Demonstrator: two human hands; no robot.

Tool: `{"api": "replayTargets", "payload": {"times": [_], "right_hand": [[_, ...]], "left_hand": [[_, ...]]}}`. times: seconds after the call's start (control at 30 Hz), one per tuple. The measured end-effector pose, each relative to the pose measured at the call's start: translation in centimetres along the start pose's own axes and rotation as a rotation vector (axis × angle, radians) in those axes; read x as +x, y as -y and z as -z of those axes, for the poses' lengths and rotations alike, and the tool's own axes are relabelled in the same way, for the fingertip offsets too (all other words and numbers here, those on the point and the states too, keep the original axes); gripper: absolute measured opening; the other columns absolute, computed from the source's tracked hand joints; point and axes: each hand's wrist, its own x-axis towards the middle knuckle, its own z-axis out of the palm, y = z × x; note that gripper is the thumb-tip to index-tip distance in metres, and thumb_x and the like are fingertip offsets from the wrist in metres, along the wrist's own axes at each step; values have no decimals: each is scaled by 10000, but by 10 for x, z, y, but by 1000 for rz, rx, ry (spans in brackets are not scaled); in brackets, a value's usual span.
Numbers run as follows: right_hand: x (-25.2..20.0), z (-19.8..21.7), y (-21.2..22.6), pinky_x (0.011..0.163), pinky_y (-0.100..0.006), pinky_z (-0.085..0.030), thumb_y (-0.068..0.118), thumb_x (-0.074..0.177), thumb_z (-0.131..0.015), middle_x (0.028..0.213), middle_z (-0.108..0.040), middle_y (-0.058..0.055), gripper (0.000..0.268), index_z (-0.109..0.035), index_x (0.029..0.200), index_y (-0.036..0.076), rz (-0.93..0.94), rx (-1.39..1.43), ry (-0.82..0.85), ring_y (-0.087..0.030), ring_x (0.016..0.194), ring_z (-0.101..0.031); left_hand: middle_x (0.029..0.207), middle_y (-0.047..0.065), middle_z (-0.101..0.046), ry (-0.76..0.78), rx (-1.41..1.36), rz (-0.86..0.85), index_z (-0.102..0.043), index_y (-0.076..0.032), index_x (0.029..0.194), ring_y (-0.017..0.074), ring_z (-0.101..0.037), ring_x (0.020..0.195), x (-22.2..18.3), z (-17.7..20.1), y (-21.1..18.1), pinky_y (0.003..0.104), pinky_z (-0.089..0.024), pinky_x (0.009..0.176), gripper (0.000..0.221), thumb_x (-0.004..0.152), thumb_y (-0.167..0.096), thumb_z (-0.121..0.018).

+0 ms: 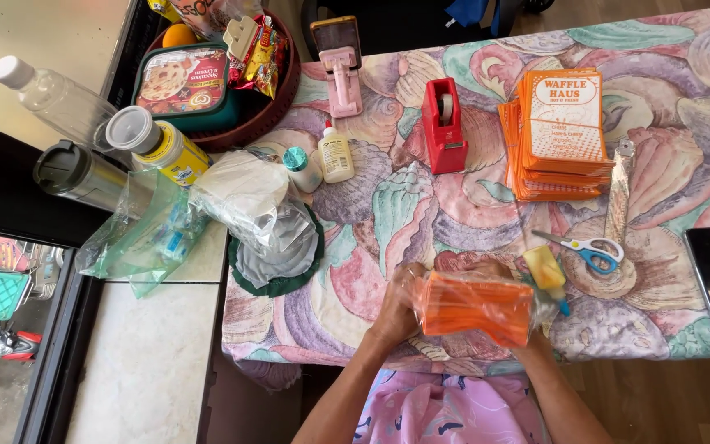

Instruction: Manually packaging stacks of orange product packets into clear plastic bags at a workstation.

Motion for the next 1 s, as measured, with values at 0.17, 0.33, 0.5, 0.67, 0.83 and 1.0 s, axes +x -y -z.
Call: {"api": "replayTargets", "payload": {"times": [0.17,0.33,0.5,0.67,0.83,1.0], "right_hand": [[35,17,16,932,-438,-555,41,779,-816,965,-738,-171,338,-750,1111,37,-153,261,15,-331,914,-732],[87,58,72,806,-440,-603,80,785,-868,885,-792,-164,331,-725,1073,0,-563,628,209,-224,819,-752],[102,85,89,1264,-396,-212,531,746,-742,1682,-190,-177,1141,-184,1590,5,-1137,510,603,-284,1565,-231],[116,117,127,1202,-384,-371,285,807,-672,1628,-438,-43,856,-332,1578,136,-1142,845,496,-183,1480,-420],[104,129,129,995,-427,-583,295,645,-761,1506,-626,-87,1169,-180,1658,243,-1229,837,616,-269,1201,-721],[92,133,122,905,-310,-649,-13,811,-773,1267,-782,-54,945,-336,1620,205,-1012,694,535,-142,952,-766]], "left_hand": [[767,165,-691,28,46,231,-632,-47,835,389,-699,764,-25,-11,26,469,-542,700,254,736,-99,-860],[664,149,-656,16,-95,707,-613,-42,808,294,-663,666,-6,-6,-19,405,-523,662,431,680,-269,-956],[809,10,-462,-100,-604,1172,-468,-67,1079,126,-496,745,-2,13,-57,288,-432,635,520,783,-165,-883],[1490,295,-427,73,-345,1025,-94,-209,1612,351,-379,1474,5,35,-110,489,-458,1121,1321,587,-425,-900],[1559,213,-447,149,-56,539,-183,-286,1614,408,-495,1392,-15,34,-100,509,-562,963,1144,740,-166,-911],[1468,270,-520,233,24,471,-237,-215,1626,243,-533,573,-19,37,-100,375,-480,689,1067,730,218,-622]]}}
